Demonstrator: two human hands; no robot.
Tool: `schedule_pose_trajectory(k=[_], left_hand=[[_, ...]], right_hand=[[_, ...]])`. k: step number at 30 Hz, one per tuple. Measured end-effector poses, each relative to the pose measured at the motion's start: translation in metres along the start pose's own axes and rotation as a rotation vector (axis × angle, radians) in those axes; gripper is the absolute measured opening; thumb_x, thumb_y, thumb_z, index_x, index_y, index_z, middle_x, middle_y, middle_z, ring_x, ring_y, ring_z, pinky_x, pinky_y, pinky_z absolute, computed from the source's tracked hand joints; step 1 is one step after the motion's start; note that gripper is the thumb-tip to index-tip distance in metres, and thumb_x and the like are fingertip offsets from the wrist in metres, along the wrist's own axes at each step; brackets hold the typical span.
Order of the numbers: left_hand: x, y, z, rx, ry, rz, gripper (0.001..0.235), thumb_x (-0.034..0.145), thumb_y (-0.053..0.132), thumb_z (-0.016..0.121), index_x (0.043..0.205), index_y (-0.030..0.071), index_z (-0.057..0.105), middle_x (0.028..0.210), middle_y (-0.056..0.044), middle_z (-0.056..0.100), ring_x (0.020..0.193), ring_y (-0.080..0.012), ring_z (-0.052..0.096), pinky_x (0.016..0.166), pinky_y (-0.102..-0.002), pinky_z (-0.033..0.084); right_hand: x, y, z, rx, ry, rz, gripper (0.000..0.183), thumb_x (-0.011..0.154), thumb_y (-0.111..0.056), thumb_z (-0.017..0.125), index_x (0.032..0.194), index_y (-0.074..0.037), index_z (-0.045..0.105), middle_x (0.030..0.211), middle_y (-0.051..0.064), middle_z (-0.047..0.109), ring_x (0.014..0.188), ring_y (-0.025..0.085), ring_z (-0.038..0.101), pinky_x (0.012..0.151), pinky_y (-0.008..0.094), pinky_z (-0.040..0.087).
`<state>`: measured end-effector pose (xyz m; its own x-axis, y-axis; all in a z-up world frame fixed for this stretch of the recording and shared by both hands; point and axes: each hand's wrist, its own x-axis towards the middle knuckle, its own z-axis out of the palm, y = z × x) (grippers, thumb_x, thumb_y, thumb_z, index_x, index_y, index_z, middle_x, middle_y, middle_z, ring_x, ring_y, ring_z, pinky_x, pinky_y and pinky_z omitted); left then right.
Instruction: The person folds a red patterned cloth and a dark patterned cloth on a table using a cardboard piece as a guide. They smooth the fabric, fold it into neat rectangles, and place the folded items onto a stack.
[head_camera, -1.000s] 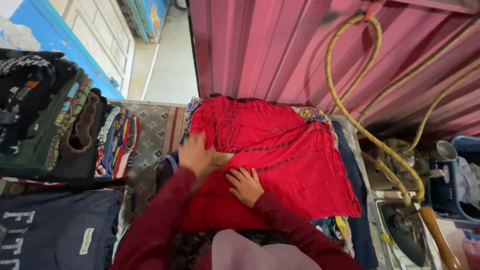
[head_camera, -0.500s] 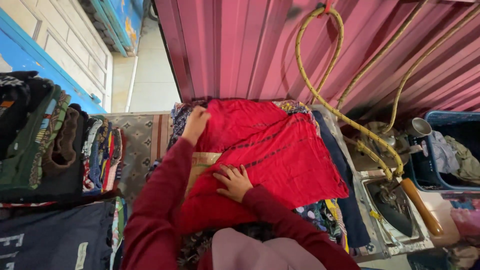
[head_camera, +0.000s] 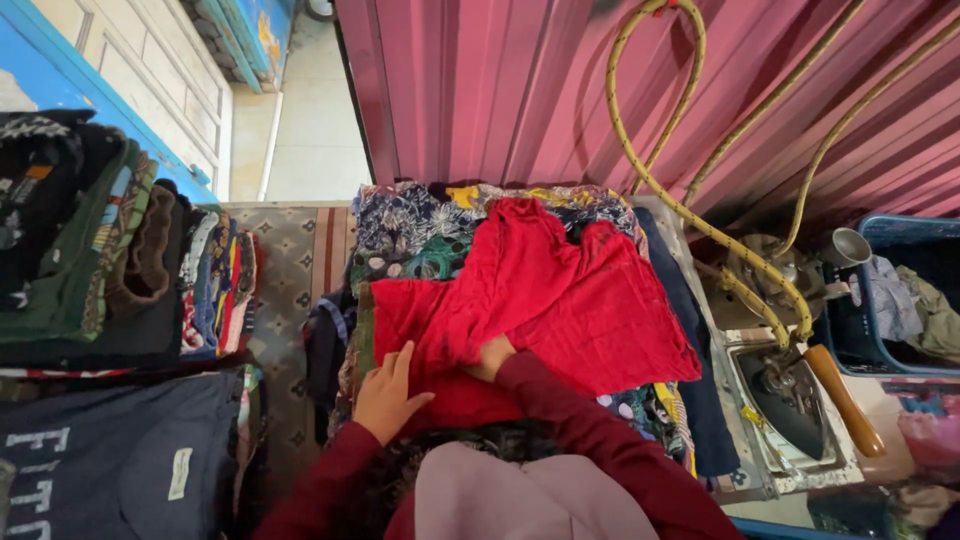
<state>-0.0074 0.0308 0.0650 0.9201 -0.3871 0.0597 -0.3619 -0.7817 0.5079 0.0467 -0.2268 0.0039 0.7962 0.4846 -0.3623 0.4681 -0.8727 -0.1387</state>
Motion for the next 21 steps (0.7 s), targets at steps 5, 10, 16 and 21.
schedule_pose_trajectory(k=[5,10,16,21], left_hand=[[-0.017,0.015,0.033,0.157,0.118,-0.084,0.093,0.07,0.039,0.084,0.146,0.006,0.044,0.132,-0.016,0.055,0.12,-0.0357,0.053,0.101,-0.051,0.04],[-0.021,0.02,0.04,0.216,0.166,-0.078,0.077,0.071,0.038,0.083,0.137,0.012,0.055,0.13,-0.012,0.057,0.12,-0.0335,0.052,0.104,-0.049,0.038],[-0.021,0.019,0.037,0.215,0.182,-0.06,0.066,0.07,0.037,0.082,0.129,0.017,0.06,0.129,-0.012,0.057,0.119,-0.0342,0.053,0.102,-0.049,0.04],[-0.019,0.007,0.043,0.21,0.212,-0.089,0.049,0.076,0.034,0.078,0.121,0.02,0.065,0.123,-0.005,0.061,0.111,-0.0285,0.057,0.093,-0.048,0.042]], right_hand=[[-0.006,0.029,-0.003,-0.064,-0.111,-0.033,0.034,0.095,-0.035,0.064,0.117,-0.01,0.071,0.125,0.015,0.069,0.121,0.032,0.064,0.103,0.05,0.049],[-0.004,0.07,-0.081,0.485,0.236,-0.175,0.02,0.089,-0.015,0.059,0.105,-0.012,0.07,0.104,0.01,0.073,0.099,0.029,0.072,0.09,0.042,0.059],[0.055,0.121,-0.114,-0.22,0.703,-0.241,0.063,0.061,-0.004,0.059,0.121,-0.019,0.075,0.119,0.011,0.068,0.091,0.036,0.064,0.063,0.052,0.051],[0.002,0.16,-0.133,-0.412,0.683,0.192,0.015,0.093,-0.02,0.06,0.104,-0.02,0.07,0.107,0.007,0.063,0.109,0.03,0.061,0.085,0.049,0.049]])
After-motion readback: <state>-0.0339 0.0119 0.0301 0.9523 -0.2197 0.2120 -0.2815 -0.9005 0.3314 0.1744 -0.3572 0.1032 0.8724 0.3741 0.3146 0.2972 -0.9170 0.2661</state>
